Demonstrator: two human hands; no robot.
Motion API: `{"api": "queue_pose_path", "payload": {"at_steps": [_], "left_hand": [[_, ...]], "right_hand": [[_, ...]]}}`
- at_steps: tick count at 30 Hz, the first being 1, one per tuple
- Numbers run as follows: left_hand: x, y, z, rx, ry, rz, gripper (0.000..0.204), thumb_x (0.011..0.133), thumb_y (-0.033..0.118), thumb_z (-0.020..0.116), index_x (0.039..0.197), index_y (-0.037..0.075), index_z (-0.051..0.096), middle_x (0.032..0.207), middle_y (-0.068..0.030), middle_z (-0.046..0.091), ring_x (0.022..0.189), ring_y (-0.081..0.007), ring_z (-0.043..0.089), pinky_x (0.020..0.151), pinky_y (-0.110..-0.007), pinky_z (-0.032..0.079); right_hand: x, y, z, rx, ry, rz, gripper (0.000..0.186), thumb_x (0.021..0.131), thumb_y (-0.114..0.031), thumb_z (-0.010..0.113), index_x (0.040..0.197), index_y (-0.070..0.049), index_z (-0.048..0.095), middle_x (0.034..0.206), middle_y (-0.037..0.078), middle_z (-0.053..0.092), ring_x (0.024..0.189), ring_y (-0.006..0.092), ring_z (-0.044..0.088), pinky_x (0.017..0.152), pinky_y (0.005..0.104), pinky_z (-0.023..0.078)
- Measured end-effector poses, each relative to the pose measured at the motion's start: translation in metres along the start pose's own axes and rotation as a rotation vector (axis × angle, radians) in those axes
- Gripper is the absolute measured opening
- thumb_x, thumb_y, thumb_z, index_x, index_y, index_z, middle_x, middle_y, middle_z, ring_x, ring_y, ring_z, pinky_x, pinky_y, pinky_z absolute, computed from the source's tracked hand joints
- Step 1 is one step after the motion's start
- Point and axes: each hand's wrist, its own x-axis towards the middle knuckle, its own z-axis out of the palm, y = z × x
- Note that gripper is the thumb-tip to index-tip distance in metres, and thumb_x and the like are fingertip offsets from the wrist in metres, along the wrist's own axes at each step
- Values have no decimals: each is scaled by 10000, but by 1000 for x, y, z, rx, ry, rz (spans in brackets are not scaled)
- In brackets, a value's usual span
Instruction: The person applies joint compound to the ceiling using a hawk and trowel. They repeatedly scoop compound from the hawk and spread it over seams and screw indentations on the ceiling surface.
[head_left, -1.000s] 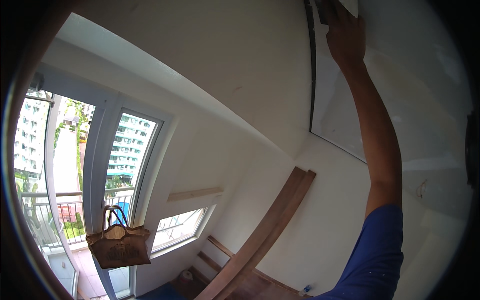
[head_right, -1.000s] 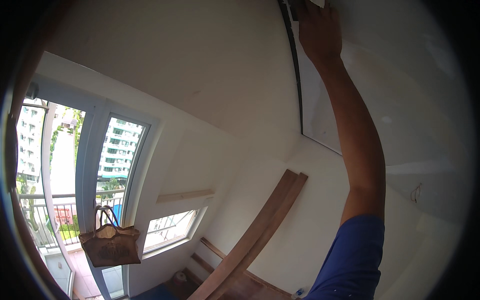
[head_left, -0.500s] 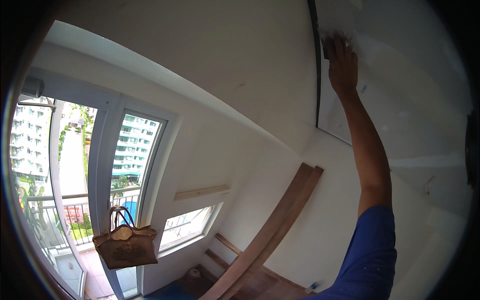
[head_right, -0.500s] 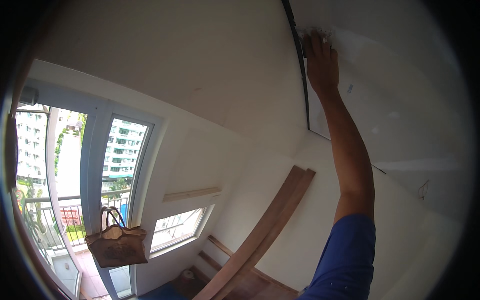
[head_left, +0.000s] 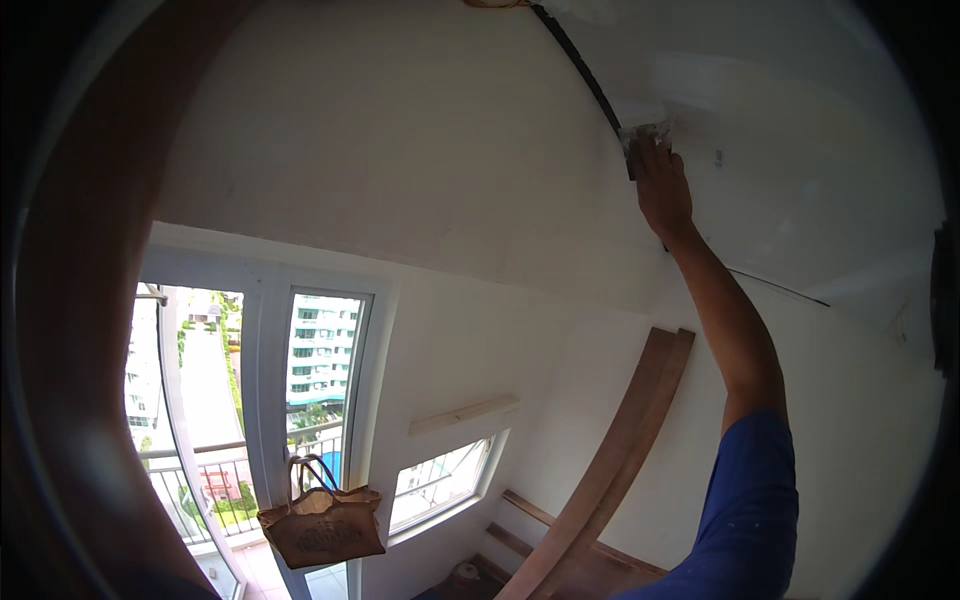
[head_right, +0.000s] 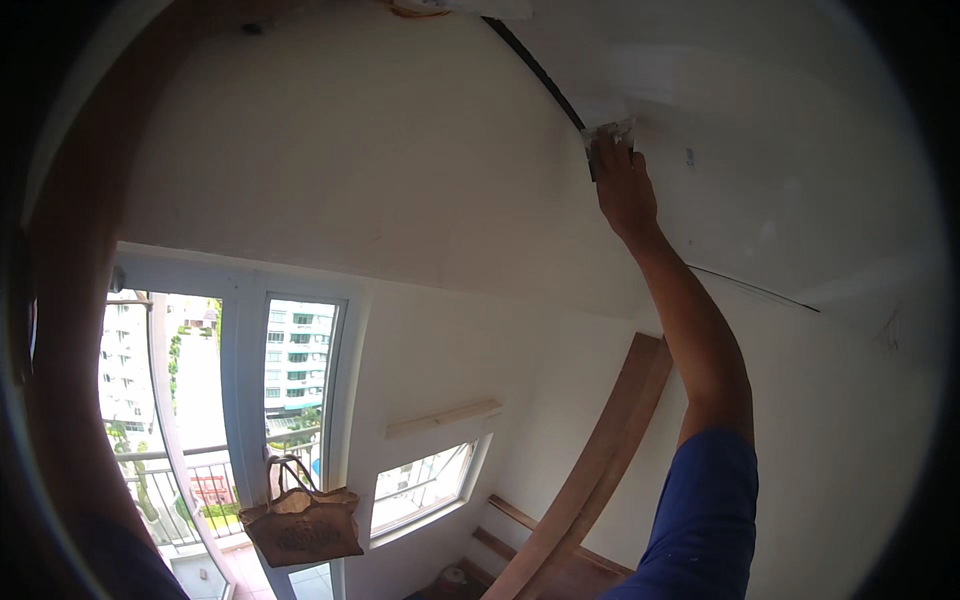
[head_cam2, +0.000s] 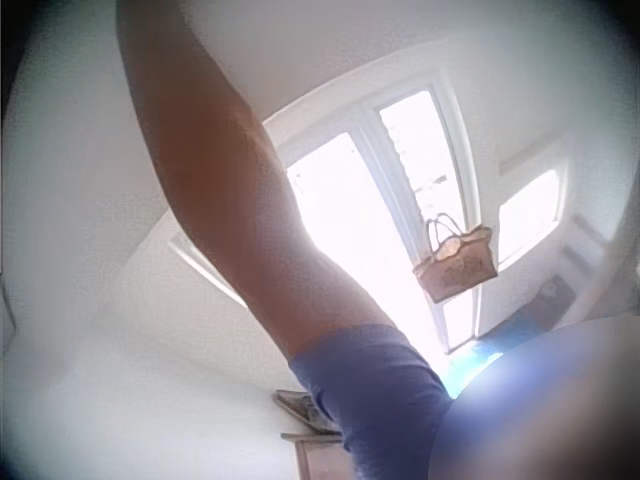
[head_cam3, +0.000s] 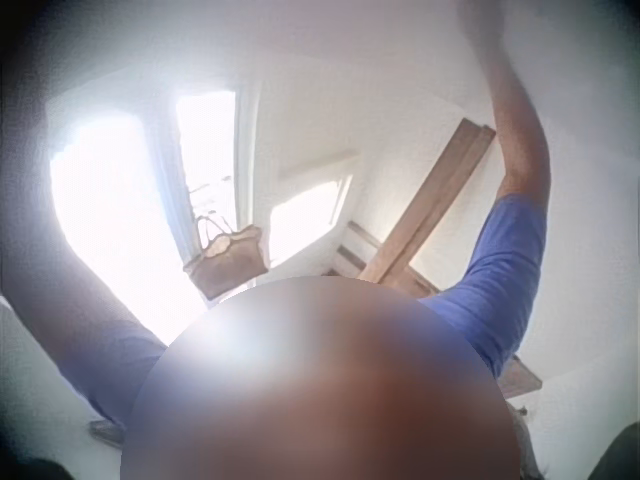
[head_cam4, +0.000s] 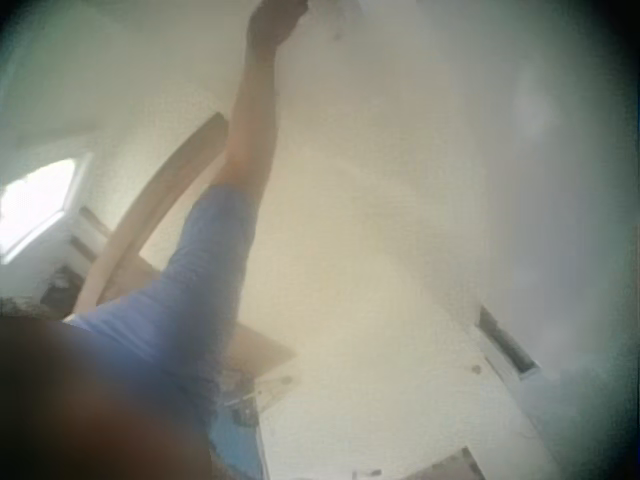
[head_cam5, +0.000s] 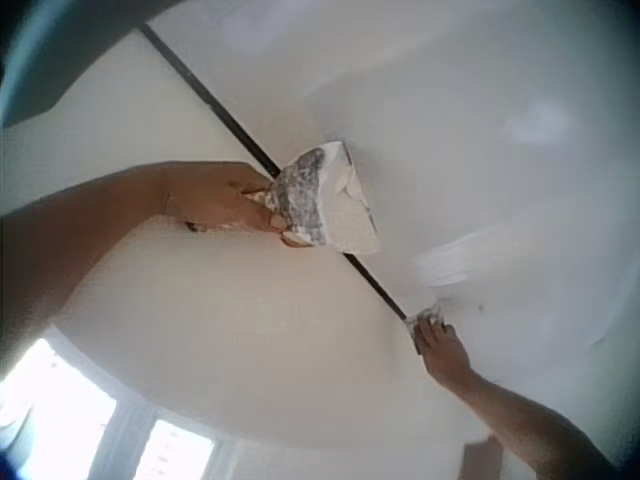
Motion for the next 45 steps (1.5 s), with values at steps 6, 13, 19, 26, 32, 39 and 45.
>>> {"api": "queue_pose_path", "payload": {"at_steps": [6,13,19,26,32,39,45], "left_hand": [[-6,-8,19,222,62,-179,751,970,601,632,1524,114,492,1496,-177,528,1394,-344,509,1157,-490,418],[-85,12,46,-76,-193,-22,426,1018,395,647,1195,7,627,972,-121,717,891,-238,682,827,-419,547],[-217,74,135,-678,-410,-318,355,1025,265,672,1203,-31,590,926,-129,746,801,-204,759,705,-353,601],[-309,122,222,-1087,-657,-605,381,1073,241,594,1378,22,527,1013,-54,716,899,-122,677,813,-329,564],[-314,130,196,-1052,-697,-717,409,1052,223,634,1394,32,517,1060,-58,708,953,-118,671,848,-319,553],[-260,117,86,-788,-8,-679,181,1039,132,603,1179,44,530,642,-17,551,465,-86,523,410,-259,445],[-194,14,-24,-328,377,-369,359,1082,321,544,1303,38,548,684,-14,584,483,-73,516,429,-231,402]], "right_hand": [[-98,-51,-70,422,97,369,596,826,98,603,1406,-34,565,1490,154,496,1339,359,499,1032,464,445],[-229,-118,-167,1130,146,877,424,1018,-8,543,1441,2,532,1385,196,568,1283,365,551,1068,484,462],[-252,-152,-252,1784,17,1232,340,1022,3,501,1350,17,589,1246,165,649,976,222,675,842,353,546],[-231,-159,-288,1980,218,516,518,836,198,554,1277,-52,656,1397,210,617,1226,369,669,1031,414,577],[-227,-164,-296,1869,-71,184,727,729,216,623,1375,-117,614,1518,166,510,1357,356,568,1030,390,585],[-159,-104,-201,1513,64,579,372,1018,28,530,1382,-51,537,1251,200,657,1112,392,690,920,445,597],[-18,-53,-67,935,-2,667,265,999,-59,485,1246,-44,581,1097,198,668,971,387,701,841,494,589]]}}
